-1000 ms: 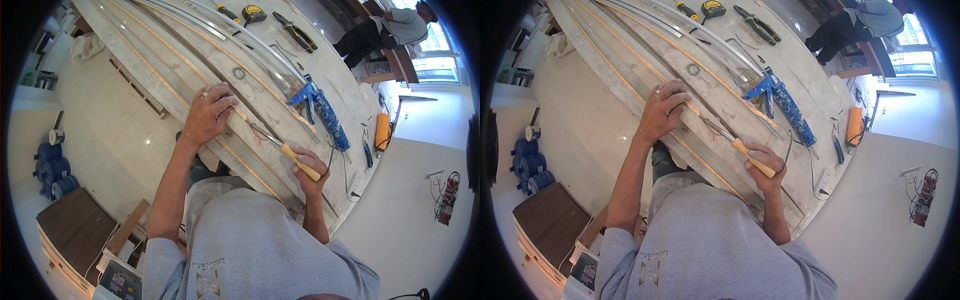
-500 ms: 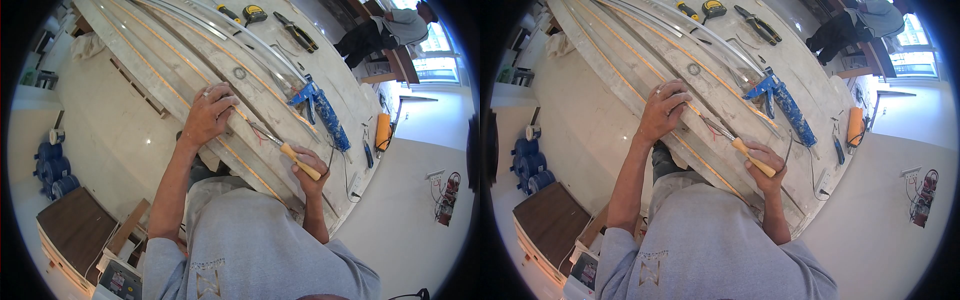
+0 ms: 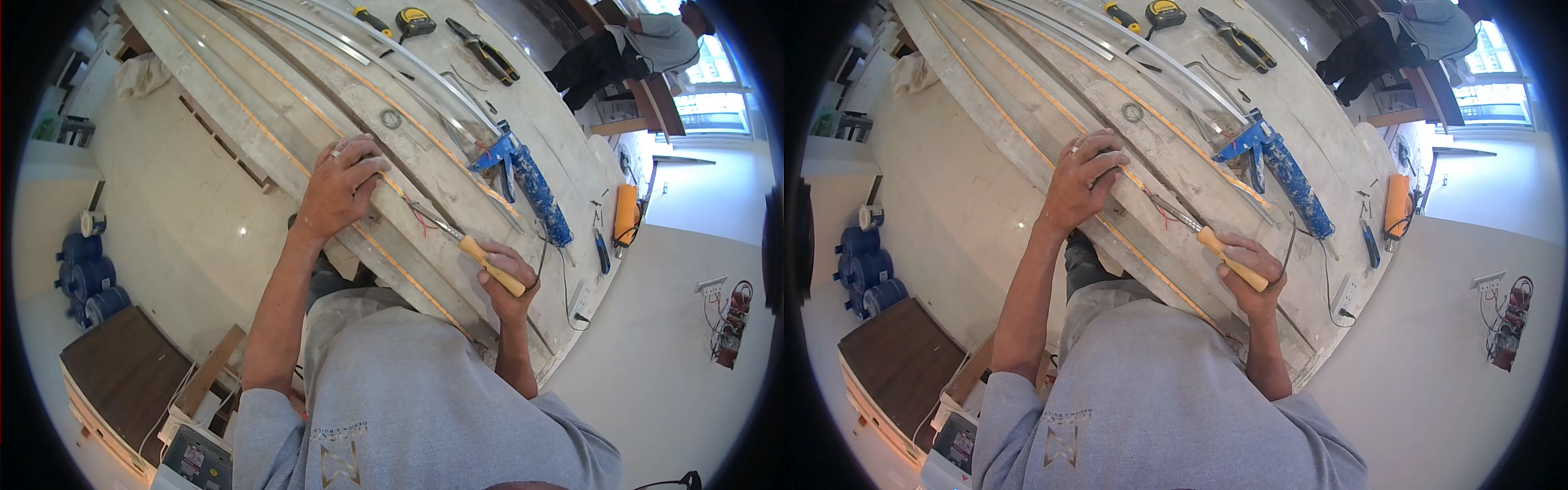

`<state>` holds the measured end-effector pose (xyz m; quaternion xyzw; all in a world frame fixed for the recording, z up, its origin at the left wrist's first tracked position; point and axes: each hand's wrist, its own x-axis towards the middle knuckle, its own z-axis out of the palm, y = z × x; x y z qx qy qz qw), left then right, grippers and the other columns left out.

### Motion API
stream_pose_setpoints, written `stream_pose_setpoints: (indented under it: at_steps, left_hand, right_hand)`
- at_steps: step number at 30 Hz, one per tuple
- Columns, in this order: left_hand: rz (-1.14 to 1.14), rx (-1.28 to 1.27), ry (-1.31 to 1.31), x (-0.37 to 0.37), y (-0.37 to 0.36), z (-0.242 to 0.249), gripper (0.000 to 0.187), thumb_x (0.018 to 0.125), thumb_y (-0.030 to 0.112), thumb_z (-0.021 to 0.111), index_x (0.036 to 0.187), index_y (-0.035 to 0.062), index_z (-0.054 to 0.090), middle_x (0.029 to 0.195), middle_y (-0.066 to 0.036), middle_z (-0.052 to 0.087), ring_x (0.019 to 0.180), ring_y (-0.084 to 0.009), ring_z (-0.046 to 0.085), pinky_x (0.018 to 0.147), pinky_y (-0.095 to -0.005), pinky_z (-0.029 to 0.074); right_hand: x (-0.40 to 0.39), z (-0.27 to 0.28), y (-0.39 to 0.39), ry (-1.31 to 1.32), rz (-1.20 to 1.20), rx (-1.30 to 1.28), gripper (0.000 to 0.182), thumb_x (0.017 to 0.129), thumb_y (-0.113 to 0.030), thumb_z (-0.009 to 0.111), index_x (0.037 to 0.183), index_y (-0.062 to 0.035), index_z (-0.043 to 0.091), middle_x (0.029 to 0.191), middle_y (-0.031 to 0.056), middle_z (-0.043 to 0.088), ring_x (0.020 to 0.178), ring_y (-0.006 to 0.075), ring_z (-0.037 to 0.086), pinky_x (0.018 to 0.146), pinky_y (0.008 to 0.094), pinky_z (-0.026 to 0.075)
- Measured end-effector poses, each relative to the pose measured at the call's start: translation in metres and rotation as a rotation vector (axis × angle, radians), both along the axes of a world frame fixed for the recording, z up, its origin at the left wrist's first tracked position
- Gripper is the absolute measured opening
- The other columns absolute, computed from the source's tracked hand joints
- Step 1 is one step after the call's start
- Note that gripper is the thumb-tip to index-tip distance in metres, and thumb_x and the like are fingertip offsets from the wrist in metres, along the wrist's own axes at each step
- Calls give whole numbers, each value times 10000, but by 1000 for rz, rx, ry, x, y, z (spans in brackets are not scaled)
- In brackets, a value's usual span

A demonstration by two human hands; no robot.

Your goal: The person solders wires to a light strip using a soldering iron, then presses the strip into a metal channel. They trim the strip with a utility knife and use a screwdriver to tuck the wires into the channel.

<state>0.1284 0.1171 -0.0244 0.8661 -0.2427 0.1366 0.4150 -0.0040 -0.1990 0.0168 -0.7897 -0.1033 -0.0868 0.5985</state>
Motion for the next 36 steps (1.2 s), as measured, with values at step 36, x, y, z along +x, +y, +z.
stream_pose_setpoints:
  at_steps: [36]
  left_hand:
    - [-6,4,-9,1,1,1,273,820,37,748,1083,108,725,1252,-71,659,1322,-309,575,1078,-466,423]
  right_hand:
    - [1,-1,3,11,-14,6,318,791,-22,856,1093,-50,762,1198,220,744,1129,312,723,989,395,551]
